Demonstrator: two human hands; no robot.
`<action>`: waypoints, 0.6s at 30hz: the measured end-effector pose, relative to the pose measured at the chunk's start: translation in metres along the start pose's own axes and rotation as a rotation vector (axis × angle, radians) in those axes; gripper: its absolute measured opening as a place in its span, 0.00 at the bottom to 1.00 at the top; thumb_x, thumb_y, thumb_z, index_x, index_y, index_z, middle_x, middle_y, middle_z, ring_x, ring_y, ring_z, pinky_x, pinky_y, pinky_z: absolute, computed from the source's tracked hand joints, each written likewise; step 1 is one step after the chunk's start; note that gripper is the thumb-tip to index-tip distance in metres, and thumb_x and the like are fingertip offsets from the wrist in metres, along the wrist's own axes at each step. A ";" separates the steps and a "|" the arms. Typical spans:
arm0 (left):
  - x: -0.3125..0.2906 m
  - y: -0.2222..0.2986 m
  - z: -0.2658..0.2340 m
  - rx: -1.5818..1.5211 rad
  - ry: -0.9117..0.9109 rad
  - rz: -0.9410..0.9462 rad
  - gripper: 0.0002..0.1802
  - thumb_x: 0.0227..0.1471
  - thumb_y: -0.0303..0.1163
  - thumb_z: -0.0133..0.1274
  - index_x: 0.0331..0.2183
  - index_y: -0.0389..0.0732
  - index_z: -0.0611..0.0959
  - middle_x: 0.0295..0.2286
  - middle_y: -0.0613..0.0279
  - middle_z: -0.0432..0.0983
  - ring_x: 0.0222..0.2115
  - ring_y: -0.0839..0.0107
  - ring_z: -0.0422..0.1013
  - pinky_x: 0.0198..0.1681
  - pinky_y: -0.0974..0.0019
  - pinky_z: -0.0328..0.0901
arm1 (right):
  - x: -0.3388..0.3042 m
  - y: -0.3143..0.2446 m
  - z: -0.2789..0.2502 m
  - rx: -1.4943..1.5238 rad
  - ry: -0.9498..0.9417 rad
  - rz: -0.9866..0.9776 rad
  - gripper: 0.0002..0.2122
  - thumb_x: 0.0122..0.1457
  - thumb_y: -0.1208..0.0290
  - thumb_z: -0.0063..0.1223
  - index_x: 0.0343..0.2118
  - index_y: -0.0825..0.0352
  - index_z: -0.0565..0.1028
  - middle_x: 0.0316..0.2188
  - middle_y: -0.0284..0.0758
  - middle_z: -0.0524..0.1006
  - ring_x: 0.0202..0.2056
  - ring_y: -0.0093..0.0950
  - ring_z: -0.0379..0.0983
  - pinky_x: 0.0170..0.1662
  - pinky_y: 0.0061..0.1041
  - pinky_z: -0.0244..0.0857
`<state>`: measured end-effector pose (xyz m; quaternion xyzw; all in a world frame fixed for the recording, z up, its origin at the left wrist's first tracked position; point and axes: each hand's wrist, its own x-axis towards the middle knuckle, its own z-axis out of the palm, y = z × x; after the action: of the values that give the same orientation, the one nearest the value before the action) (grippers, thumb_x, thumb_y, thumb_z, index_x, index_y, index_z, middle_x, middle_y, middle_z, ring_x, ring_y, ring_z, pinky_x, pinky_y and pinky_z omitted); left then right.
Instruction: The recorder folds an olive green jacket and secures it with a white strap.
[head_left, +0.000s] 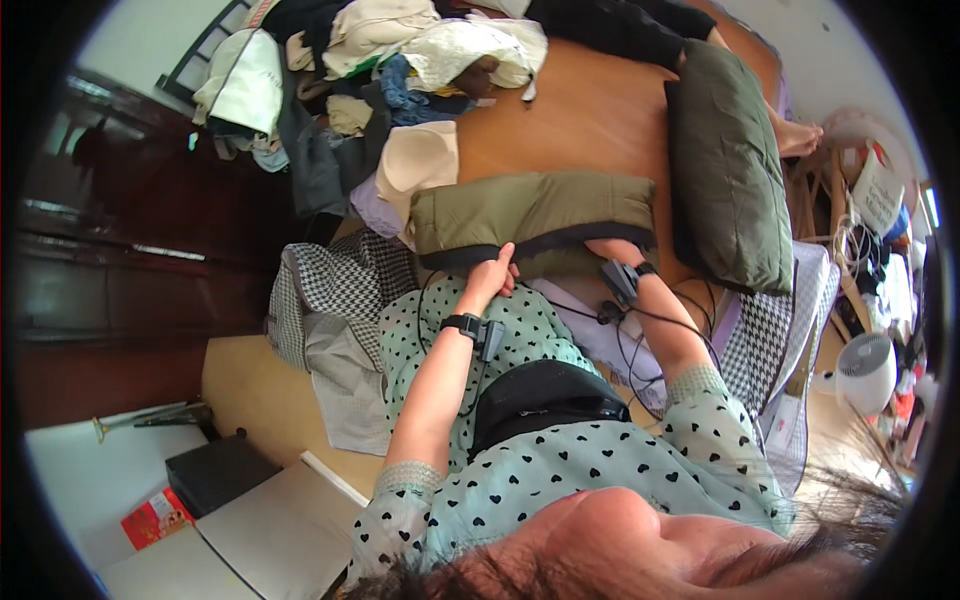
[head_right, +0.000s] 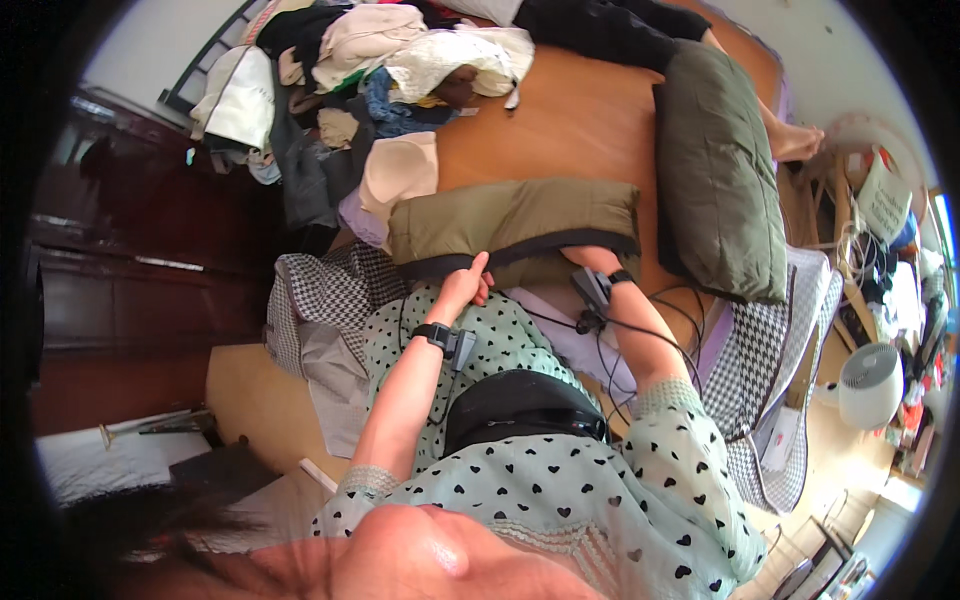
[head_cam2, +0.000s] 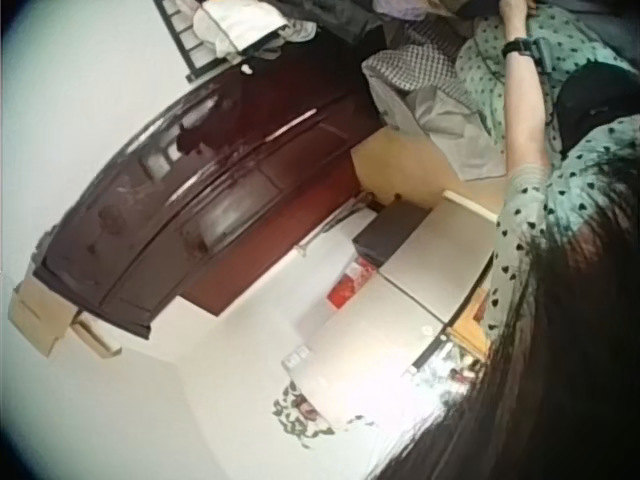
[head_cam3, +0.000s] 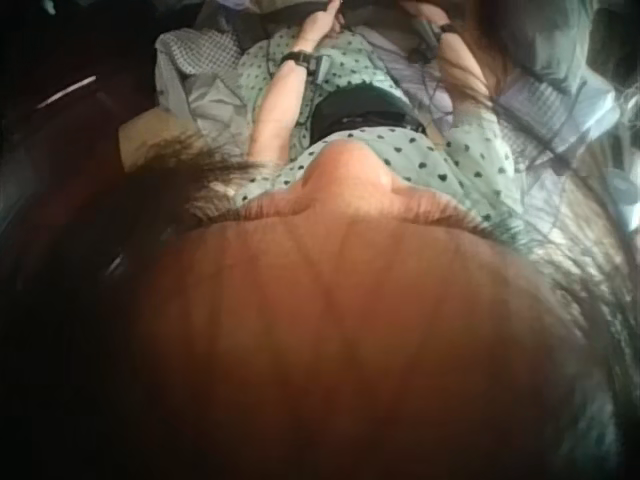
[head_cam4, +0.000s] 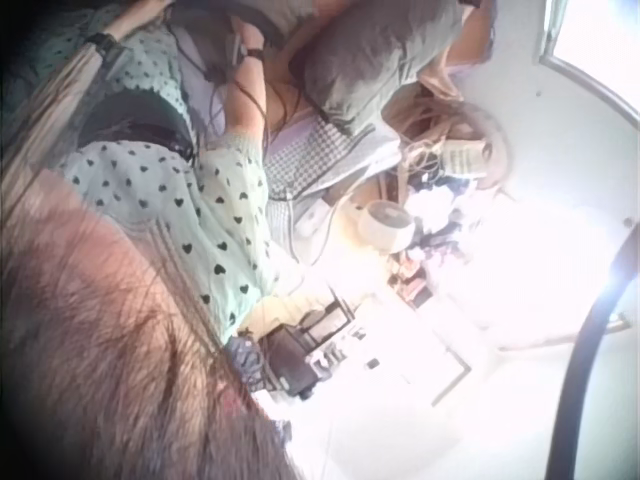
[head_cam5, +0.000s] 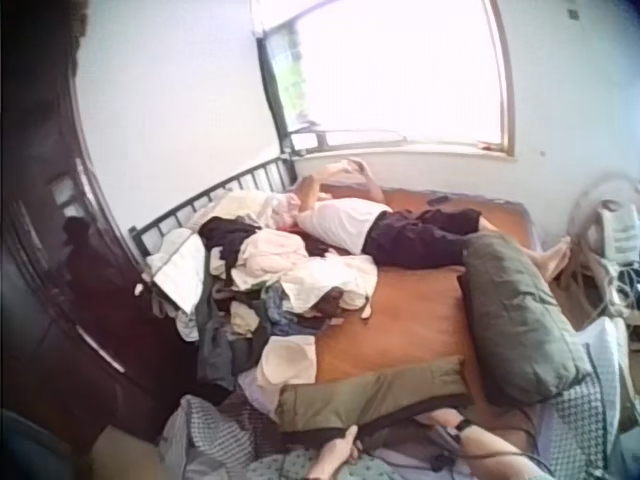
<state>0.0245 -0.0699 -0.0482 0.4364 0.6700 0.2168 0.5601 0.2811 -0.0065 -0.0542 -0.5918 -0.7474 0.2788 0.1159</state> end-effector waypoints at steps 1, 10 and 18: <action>0.003 0.006 0.002 -0.142 -0.123 -0.053 0.33 0.56 0.57 0.39 0.22 0.35 0.79 0.13 0.60 0.72 0.14 0.69 0.71 0.22 0.70 0.68 | 0.003 0.056 0.030 -0.070 0.137 -0.254 0.19 0.58 0.62 0.40 0.50 0.65 0.70 0.54 0.44 0.66 0.56 0.39 0.60 0.58 0.33 0.53; 0.003 -0.013 -0.039 -1.687 0.104 0.263 0.31 0.53 0.55 0.48 0.44 0.36 0.73 0.41 0.57 0.74 0.41 0.64 0.71 0.48 0.61 0.66 | -0.043 0.027 0.012 -0.413 0.521 -0.103 0.12 0.54 0.63 0.48 0.32 0.68 0.77 0.32 0.46 0.76 0.36 0.45 0.72 0.42 0.40 0.65; 0.036 -0.020 -0.060 -1.654 0.471 -0.095 0.27 0.61 0.49 0.35 0.49 0.36 0.70 0.48 0.58 0.70 0.47 0.62 0.67 0.52 0.55 0.61 | -0.045 0.059 0.016 -0.392 0.521 -0.166 0.14 0.54 0.65 0.48 0.40 0.68 0.75 0.37 0.49 0.75 0.40 0.48 0.70 0.45 0.40 0.64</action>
<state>-0.0381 -0.0385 -0.0672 -0.1964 0.4131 0.6964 0.5530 0.3340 -0.0452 -0.0932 -0.5914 -0.7777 -0.0414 0.2091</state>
